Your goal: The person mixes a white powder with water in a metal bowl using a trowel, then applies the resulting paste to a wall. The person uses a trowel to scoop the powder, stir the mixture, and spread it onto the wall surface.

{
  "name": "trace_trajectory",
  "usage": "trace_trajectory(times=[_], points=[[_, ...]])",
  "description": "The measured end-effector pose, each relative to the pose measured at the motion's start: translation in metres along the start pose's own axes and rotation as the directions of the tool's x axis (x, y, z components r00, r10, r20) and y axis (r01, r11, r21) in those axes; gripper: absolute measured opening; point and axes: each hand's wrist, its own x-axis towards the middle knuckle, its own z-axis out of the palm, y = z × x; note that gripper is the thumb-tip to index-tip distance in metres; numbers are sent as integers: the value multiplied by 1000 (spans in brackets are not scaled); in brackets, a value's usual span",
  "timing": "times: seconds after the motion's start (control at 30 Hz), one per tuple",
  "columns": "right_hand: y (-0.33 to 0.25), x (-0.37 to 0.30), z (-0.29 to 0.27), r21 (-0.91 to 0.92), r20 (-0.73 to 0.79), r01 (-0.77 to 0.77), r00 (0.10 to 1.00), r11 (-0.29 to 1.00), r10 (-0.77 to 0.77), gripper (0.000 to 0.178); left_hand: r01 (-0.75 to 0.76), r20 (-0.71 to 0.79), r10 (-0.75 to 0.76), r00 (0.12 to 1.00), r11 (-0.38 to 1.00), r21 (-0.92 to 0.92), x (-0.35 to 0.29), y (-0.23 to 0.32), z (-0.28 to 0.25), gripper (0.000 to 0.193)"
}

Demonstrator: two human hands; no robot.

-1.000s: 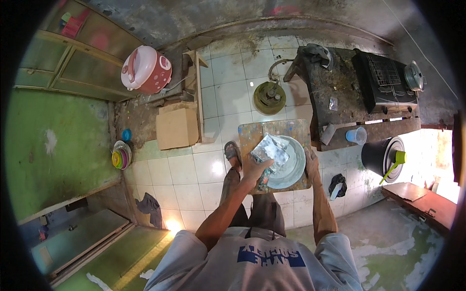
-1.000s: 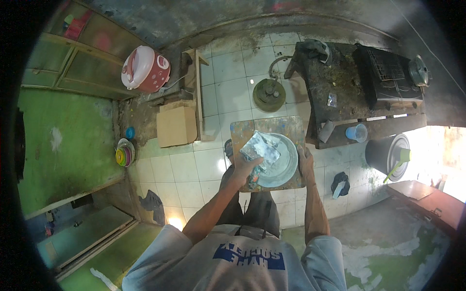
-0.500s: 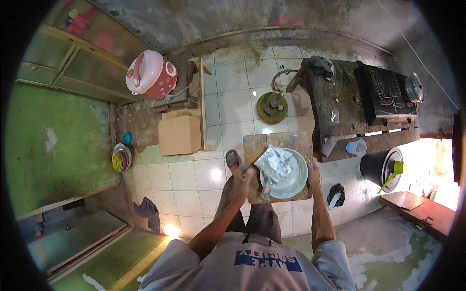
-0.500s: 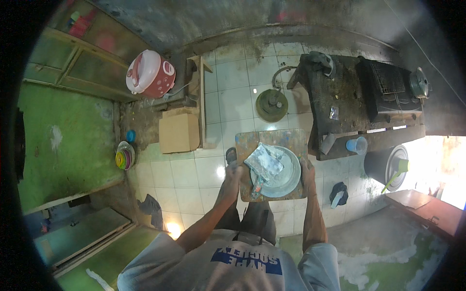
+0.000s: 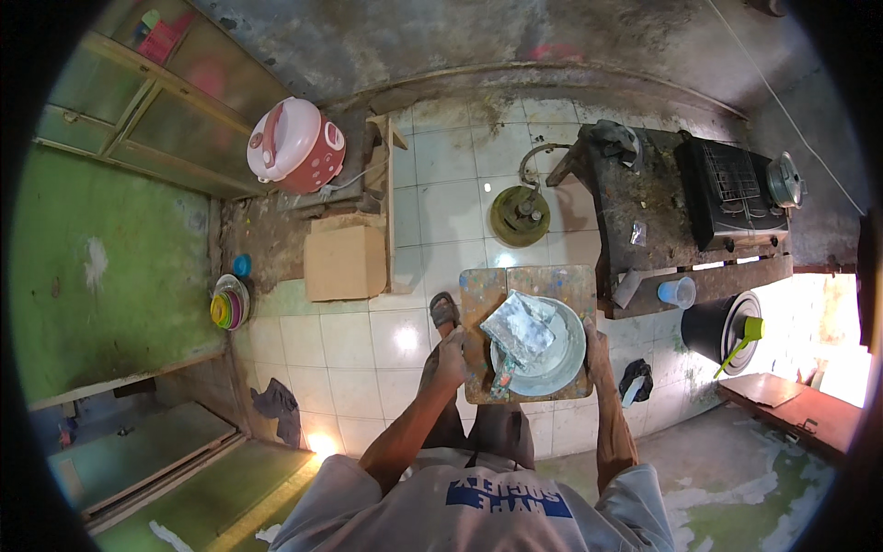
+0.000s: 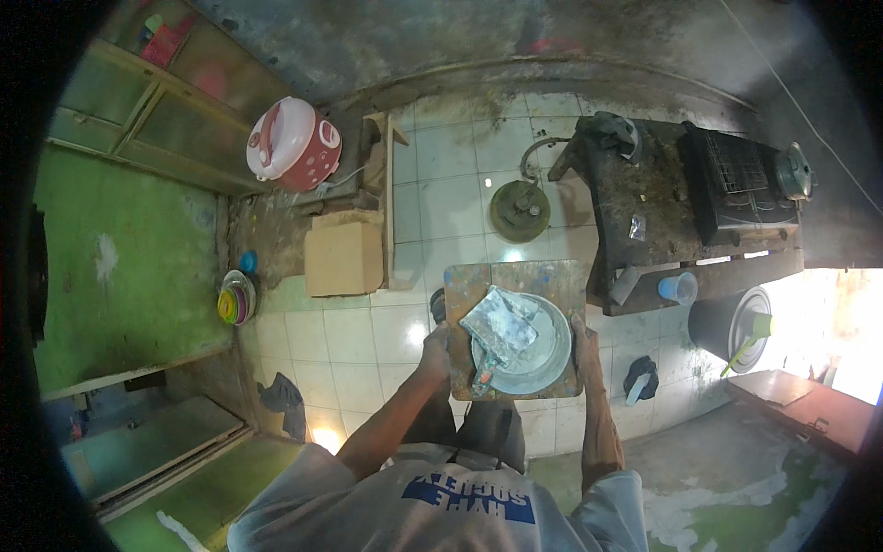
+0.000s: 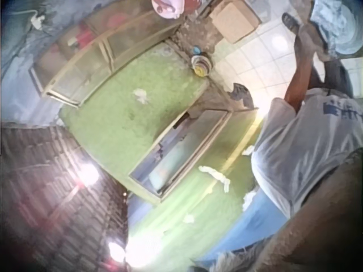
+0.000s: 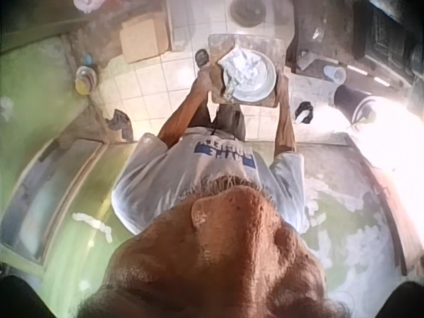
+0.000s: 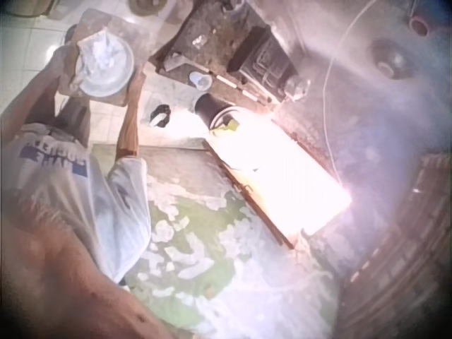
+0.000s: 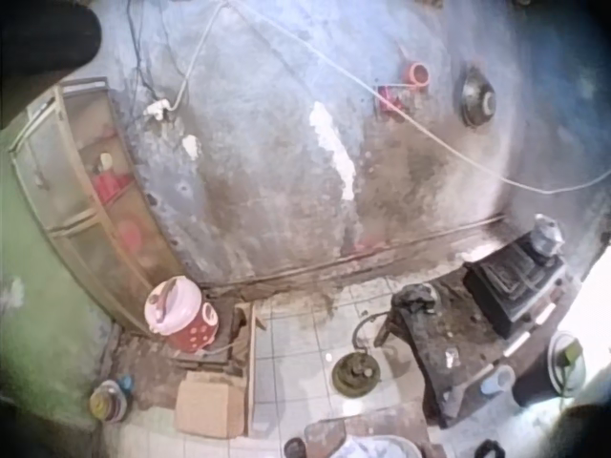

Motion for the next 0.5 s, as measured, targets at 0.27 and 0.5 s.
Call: trace_trajectory(times=[0.27,0.5], points=[[-86,-55,12,179,206,1,978,984,-39,77,-227,34,225,974,960,162,-81,98,51,36],[-184,-91,57,216,188,152,963,964,-194,79,-284,58,279,959,945,159,-109,196,71,35]])
